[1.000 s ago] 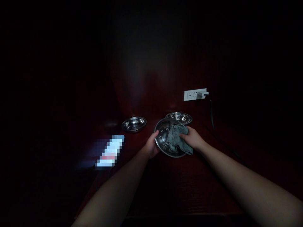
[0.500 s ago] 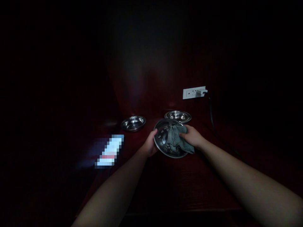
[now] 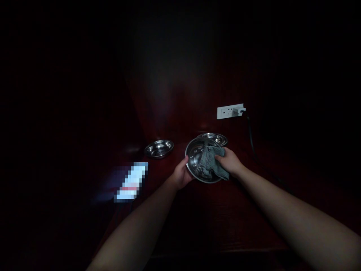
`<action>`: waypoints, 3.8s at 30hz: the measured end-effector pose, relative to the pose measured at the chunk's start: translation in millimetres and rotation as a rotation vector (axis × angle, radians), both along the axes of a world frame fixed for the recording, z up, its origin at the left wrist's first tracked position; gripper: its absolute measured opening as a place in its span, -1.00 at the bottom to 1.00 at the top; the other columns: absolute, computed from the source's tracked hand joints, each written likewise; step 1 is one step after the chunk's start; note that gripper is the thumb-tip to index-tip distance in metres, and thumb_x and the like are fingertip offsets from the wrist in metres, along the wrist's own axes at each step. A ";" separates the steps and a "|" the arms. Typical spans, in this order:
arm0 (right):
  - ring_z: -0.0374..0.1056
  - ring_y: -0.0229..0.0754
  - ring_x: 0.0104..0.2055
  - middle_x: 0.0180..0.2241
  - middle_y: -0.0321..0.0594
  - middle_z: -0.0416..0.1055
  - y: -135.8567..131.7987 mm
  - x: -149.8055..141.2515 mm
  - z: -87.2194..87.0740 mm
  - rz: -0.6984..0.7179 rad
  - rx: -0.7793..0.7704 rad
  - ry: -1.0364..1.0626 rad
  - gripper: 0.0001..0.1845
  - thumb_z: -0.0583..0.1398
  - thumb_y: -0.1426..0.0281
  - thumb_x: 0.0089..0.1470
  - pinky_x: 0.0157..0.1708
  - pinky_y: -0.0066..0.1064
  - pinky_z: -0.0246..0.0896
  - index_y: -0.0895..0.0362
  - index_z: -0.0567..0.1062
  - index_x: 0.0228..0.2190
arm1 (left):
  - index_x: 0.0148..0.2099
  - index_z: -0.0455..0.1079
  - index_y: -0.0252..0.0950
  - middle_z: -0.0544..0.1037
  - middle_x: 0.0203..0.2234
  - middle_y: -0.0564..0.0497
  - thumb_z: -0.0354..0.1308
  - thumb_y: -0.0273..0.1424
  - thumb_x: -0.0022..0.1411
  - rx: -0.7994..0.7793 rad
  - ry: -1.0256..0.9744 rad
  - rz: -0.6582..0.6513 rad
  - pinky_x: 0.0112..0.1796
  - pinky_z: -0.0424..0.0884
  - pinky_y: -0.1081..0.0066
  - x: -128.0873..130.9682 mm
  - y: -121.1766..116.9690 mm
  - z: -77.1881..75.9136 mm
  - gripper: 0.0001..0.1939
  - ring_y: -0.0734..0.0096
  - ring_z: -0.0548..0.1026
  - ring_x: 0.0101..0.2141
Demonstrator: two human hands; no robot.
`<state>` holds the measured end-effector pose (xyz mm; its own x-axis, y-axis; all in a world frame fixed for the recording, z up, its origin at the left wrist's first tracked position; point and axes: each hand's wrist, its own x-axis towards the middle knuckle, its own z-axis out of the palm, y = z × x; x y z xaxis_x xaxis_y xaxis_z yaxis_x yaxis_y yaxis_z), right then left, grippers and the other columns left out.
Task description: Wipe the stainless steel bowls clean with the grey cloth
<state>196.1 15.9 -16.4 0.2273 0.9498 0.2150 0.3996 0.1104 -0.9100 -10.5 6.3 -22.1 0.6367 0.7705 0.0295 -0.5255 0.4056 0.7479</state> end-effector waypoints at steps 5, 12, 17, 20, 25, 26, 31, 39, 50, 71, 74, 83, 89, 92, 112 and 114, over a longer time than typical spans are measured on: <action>0.40 -0.22 -0.26 -0.22 -0.10 0.44 1.9 0.8 -2.5 0.042 0.019 -0.070 -0.67 0.17 0.44 -0.11 -0.23 -0.40 0.29 0.19 0.35 -0.22 | 0.04 0.32 -0.40 0.51 -0.14 -0.19 0.00 -0.20 0.17 -0.036 0.055 0.061 0.04 0.17 0.08 1.9 1.1 -0.6 -0.53 0.08 0.39 -0.02; 0.41 -0.22 -0.29 -0.25 -0.12 0.45 2.3 1.6 -1.9 0.068 0.013 -0.026 -0.68 0.17 0.40 -0.12 -0.25 -0.40 0.30 0.18 0.35 -0.23 | -0.03 0.36 -0.42 0.53 -0.19 -0.20 0.03 -0.23 0.13 -0.074 0.092 0.106 0.02 0.19 0.07 1.8 0.9 2.2 -0.56 0.06 0.41 -0.05; 0.40 -0.21 -0.31 -0.28 -0.15 0.45 0.2 1.2 0.5 0.082 -0.007 -0.002 -0.68 0.15 0.45 -0.16 -0.30 -0.43 0.30 0.17 0.35 -0.25 | -0.04 0.37 -0.42 0.53 -0.20 -0.21 0.05 -0.25 0.13 -0.071 0.066 0.107 0.02 0.19 0.07 1.5 1.1 1.4 -0.58 0.06 0.41 -0.05; 0.39 -0.21 -0.31 -0.31 -0.17 0.44 -1.1 1.0 2.1 0.079 -0.011 -0.011 -0.67 0.14 0.49 -0.19 -0.31 -0.44 0.30 0.17 0.35 -0.26 | -0.04 0.37 -0.43 0.53 -0.19 -0.21 0.05 -0.25 0.13 -0.065 0.051 0.092 0.03 0.19 0.09 1.2 2.2 -0.1 -0.58 0.06 0.41 -0.05; 0.38 -0.22 -0.31 -0.33 -0.19 0.43 -2.9 -0.5 4.0 0.069 -0.029 -0.022 -0.66 0.11 0.54 -0.21 -0.30 -0.45 0.30 0.16 0.34 -0.26 | -0.03 0.36 -0.42 0.53 -0.19 -0.20 0.05 -0.25 0.13 -0.068 0.065 0.088 0.03 0.19 0.08 0.6 3.4 -1.7 -0.57 0.06 0.40 -0.04; 0.38 -0.22 -0.31 -0.33 -0.19 0.42 -3.0 -0.7 4.2 0.067 -0.032 -0.024 -0.65 0.11 0.54 -0.21 -0.30 -0.45 0.30 0.16 0.34 -0.26 | -0.03 0.36 -0.41 0.53 -0.19 -0.20 0.04 -0.24 0.13 -0.071 0.071 0.088 0.03 0.19 0.08 0.7 3.2 -1.4 -0.58 0.06 0.40 -0.04; 0.37 -0.22 -0.29 -0.31 -0.18 0.41 -1.9 -0.5 2.8 0.073 -0.022 -0.045 -0.65 0.09 0.54 -0.20 -0.28 -0.44 0.29 0.17 0.32 -0.25 | -0.06 0.38 -0.42 0.54 -0.21 -0.20 0.05 -0.25 0.12 -0.075 0.072 0.104 0.03 0.19 0.08 1.6 1.9 0.4 -0.59 0.06 0.41 -0.05; 0.38 -0.22 -0.29 -0.32 -0.20 0.42 -2.5 -0.8 3.1 0.076 -0.014 -0.032 -0.67 0.10 0.55 -0.21 -0.28 -0.45 0.29 0.15 0.32 -0.29 | -0.02 0.36 -0.42 0.55 -0.22 -0.18 0.04 -0.25 0.13 -0.073 0.071 0.086 0.02 0.20 0.10 0.8 3.9 -1.2 -0.57 0.09 0.42 -0.06; 0.38 -0.22 -0.29 -0.28 -0.16 0.43 -2.4 -0.2 2.8 0.084 -0.012 -0.046 -0.65 0.10 0.53 -0.21 -0.30 -0.46 0.27 0.16 0.31 -0.25 | -0.06 0.38 -0.42 0.55 -0.25 -0.18 0.04 -0.25 0.13 -0.098 0.101 0.114 0.03 0.19 0.08 2.3 1.3 3.2 -0.59 0.06 0.41 -0.05; 0.37 -0.20 -0.28 -0.27 -0.11 0.44 -3.0 -0.5 3.4 0.042 -0.009 -0.155 -0.72 0.14 0.47 -0.08 -0.26 -0.40 0.25 0.20 0.36 -0.24 | 0.00 0.34 -0.42 0.54 -0.20 -0.18 0.04 -0.19 0.15 -0.085 0.111 0.093 0.02 0.22 0.13 0.2 2.9 0.5 -0.53 0.10 0.42 -0.05; 0.38 -0.19 -0.28 -0.26 -0.10 0.45 -2.3 1.0 3.8 0.039 -0.001 -0.179 -0.72 0.14 0.45 -0.08 -0.26 -0.40 0.25 0.20 0.38 -0.24 | 0.00 0.35 -0.41 0.54 -0.19 -0.17 0.04 -0.19 0.15 -0.071 0.099 0.089 0.03 0.21 0.12 0.4 2.9 0.2 -0.53 0.10 0.41 -0.04; 0.39 -0.20 -0.29 -0.28 -0.11 0.46 -2.3 1.0 4.1 0.050 0.015 -0.129 -0.77 0.12 0.46 -0.06 -0.28 -0.41 0.27 0.19 0.38 -0.27 | 0.03 0.33 -0.41 0.51 -0.13 -0.20 0.05 -0.14 0.13 -0.035 0.085 0.068 0.07 0.16 0.08 0.6 5.9 -5.9 -0.48 0.07 0.36 0.02; 0.40 -0.20 -0.31 -0.29 -0.14 0.46 2.2 5.3 3.9 -0.050 0.071 -0.043 -0.76 0.13 0.42 -0.06 -0.29 -0.40 0.28 0.17 0.38 -0.26 | 0.10 0.25 -0.24 0.48 -0.07 -0.13 0.20 -0.31 0.04 0.046 0.067 0.135 0.04 0.20 0.03 3.4 -1.8 -6.2 -0.46 0.09 0.38 0.00; 0.40 -0.21 -0.31 -0.29 -0.13 0.46 0.8 3.0 3.5 -0.040 0.062 -0.035 -0.77 0.13 0.43 -0.06 -0.30 -0.42 0.28 0.17 0.38 -0.27 | 0.08 0.27 -0.26 0.50 -0.10 -0.14 0.23 -0.41 -0.01 0.062 0.100 0.153 0.02 0.22 0.02 5.9 -5.5 -2.5 -0.45 0.09 0.42 -0.05; 0.41 -0.21 -0.28 -0.26 -0.12 0.47 -4.1 -2.5 2.7 0.056 0.010 -0.041 -0.74 0.13 0.47 -0.07 -0.27 -0.42 0.28 0.19 0.36 -0.24 | -0.08 0.39 -0.43 0.56 -0.24 -0.17 0.07 -0.30 0.13 -0.054 0.170 0.199 0.04 0.23 0.12 4.8 -1.6 4.1 -0.63 0.12 0.43 -0.06; 0.40 -0.22 -0.28 -0.27 -0.12 0.47 -5.5 -2.9 5.0 0.063 0.005 -0.067 -0.75 0.13 0.47 -0.06 -0.27 -0.42 0.28 0.19 0.36 -0.25 | -0.06 0.39 -0.42 0.55 -0.21 -0.18 0.05 -0.25 0.15 -0.029 0.166 0.194 0.05 0.21 0.11 3.6 0.3 2.4 -0.60 0.11 0.42 -0.04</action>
<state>193.1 10.5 -11.4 0.1517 0.9608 0.2321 0.4514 0.1416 -0.8810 -6.9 6.6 -19.8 0.4713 0.8777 -0.0873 -0.4663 0.3320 0.8200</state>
